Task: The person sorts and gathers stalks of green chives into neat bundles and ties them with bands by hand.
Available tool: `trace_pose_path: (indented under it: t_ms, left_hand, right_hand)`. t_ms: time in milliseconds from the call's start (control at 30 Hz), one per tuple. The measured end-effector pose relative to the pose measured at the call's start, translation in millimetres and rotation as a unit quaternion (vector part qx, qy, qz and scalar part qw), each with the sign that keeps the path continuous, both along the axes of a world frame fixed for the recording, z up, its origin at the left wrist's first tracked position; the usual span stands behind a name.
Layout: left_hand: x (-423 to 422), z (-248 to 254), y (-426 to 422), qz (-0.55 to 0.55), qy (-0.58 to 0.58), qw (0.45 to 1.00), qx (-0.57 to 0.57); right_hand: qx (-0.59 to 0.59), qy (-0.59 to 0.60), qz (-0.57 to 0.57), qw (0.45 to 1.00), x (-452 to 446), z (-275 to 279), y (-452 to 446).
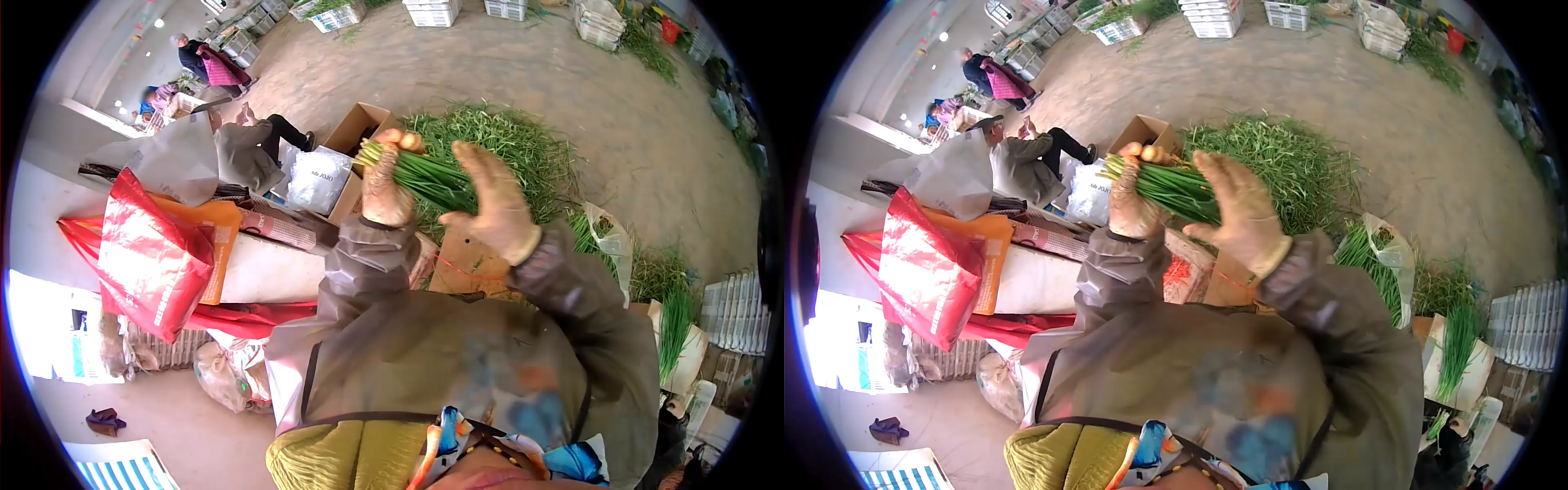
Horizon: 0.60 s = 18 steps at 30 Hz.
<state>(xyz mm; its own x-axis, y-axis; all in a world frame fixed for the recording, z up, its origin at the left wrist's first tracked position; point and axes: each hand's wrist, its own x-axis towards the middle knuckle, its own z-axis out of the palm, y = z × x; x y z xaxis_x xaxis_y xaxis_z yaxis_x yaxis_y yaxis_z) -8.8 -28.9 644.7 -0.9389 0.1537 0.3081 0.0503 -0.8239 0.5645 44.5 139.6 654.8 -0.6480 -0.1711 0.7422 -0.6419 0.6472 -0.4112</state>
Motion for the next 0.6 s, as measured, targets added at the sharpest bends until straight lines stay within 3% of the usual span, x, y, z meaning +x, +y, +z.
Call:
trace_pose_path:
  t_ms: [33,67,100,200,233,267,333,367,433,500,533,600]
  left_hand:
    - [0,-5,6,-0.020,0.008,0.999,0.030]
    - [2,-9,8,-0.023,-0.001,0.998,0.056]
    - [8,-5,7,-0.025,-0.031,0.999,0.022]
    - [18,-7,-10,-0.074,-0.017,0.991,-0.109]
    - [16,-19,-15,-0.089,-0.018,0.988,-0.125]
    - [18,-27,-18,-0.123,-0.026,0.986,-0.106]
    - [21,-41,-23,-0.167,-0.049,0.981,-0.092]
    - [22,-47,-25,-0.189,-0.055,0.978,-0.074]
    - [25,-52,-26,-0.234,-0.054,0.970,-0.032]
    - [32,-53,-23,-0.256,-0.097,0.961,0.043]
    - [32,-54,-25,-0.279,-0.114,0.953,0.035]
    - [34,-60,-24,-0.284,-0.142,0.948,0.009]
  right_hand:
    - [-0.003,-0.027,0.007,1.000,-5,-22,-14]
    - [-0.057,-0.208,0.057,0.975,-6,-35,-20]
    - [-0.107,-0.381,0.106,0.912,-7,-41,-26]
    - [-0.231,-0.450,0.216,0.835,-4,-58,-30]
    - [-0.277,-0.489,0.260,0.785,-3,-66,-33]
    - [-0.274,-0.494,0.264,0.782,-1,-73,-33]
    - [-0.358,-0.591,0.346,0.634,2,-68,-36]
    - [-0.344,-0.624,0.357,0.604,3,-70,-35]
    - [-0.326,-0.638,0.405,0.568,5,-74,-35]
    - [-0.254,-0.609,0.418,0.624,9,-63,-32]
    - [-0.224,-0.584,0.434,0.648,8,-84,-28]
    - [-0.211,-0.560,0.467,0.651,6,-102,-25]
